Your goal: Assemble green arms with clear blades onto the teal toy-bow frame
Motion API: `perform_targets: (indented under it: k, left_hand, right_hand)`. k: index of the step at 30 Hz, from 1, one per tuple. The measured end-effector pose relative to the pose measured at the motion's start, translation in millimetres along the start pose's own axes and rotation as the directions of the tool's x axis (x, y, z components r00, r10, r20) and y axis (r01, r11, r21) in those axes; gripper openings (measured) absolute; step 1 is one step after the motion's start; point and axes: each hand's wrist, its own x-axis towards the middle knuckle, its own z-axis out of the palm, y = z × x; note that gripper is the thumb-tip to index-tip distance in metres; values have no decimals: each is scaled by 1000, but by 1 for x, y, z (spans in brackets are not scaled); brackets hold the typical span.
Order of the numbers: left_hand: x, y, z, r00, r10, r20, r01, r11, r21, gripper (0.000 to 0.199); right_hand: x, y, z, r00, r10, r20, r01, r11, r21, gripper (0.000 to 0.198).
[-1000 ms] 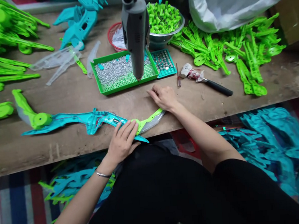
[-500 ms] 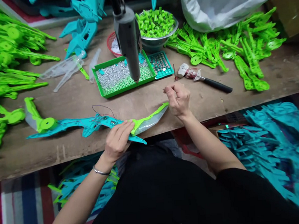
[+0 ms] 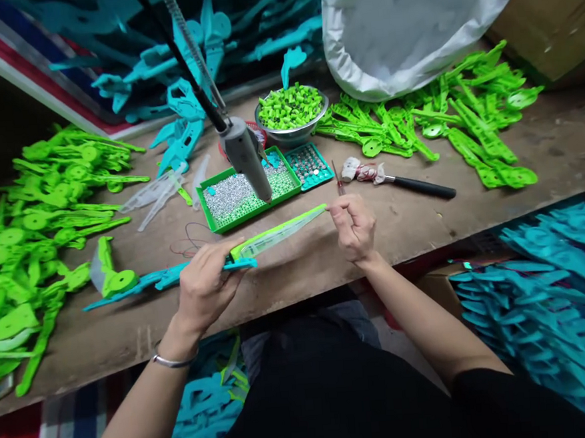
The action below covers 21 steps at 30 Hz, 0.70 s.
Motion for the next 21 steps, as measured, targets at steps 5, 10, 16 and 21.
perform_targets:
  k: [5,10,16,21]
  left_hand:
    - [-3,3,-2,1000,-6,2,6,1000,-6,38]
    - [-5,6,-3,1000,-23,-18,23,1000,-10,40]
    - [-6,3,-7,998,-61,-8,61,998,-11,41]
    - [-4,2,-9,996,-94,-3,94,996,8,40]
  right_hand:
    - [-4,-4,0,997,-71,-8,71,996,52,22]
    - [-7,-9,1,997,-70,27,69,997,36,23]
    - [-6,-13,4,997,-65,49,63,997,54,22]
    - [-6,-16,5,995,-97,39,93,993,73,20]
